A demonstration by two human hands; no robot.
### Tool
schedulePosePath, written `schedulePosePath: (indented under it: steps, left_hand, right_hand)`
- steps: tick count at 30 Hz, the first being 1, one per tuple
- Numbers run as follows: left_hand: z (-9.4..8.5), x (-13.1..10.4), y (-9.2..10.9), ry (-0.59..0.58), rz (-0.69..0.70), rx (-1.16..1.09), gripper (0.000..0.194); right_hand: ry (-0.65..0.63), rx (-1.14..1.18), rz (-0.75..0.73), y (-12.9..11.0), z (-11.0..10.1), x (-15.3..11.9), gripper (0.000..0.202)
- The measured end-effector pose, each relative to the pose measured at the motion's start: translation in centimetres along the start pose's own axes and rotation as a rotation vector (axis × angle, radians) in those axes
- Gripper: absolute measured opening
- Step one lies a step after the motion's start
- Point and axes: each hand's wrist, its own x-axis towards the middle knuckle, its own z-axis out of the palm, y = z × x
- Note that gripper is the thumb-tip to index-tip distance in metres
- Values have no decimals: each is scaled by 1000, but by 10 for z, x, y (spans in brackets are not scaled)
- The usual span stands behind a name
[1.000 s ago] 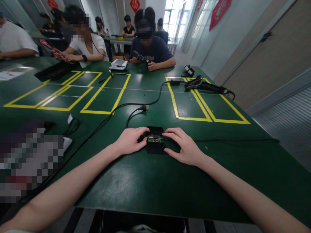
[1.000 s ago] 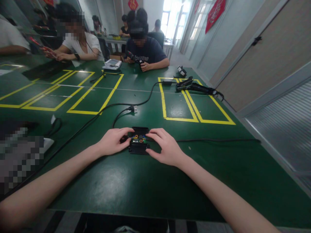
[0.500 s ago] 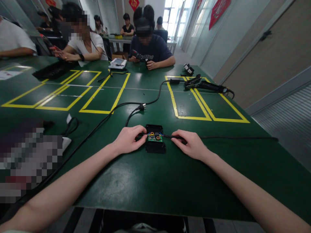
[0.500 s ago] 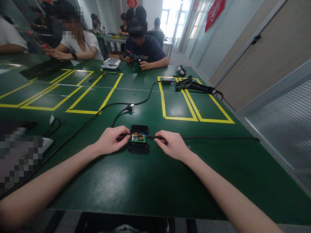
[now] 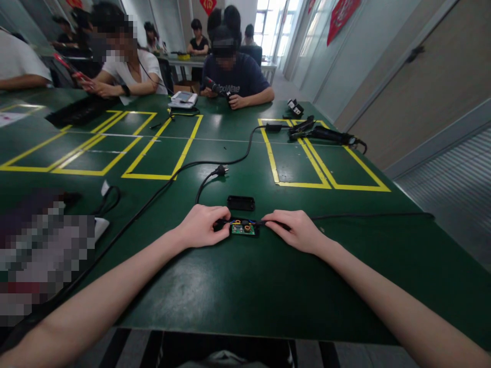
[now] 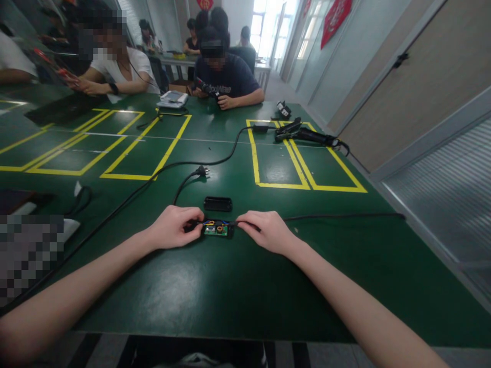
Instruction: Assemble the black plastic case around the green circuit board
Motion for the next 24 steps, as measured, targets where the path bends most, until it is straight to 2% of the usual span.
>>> schedulePosePath:
  steps: [7,15,24]
  left_hand:
    - [3,-1,-3,97,17,-7,18]
    - [3,0,-1,30,43,-71,15]
    - [2,3,-2,60,163,-10,22]
  right_hand:
    - [52,-13,18,1,-1,0,30]
    - [1,-6,-39,-1,-3,1,24]
    - [0,-66,-95,1,0,1,27]
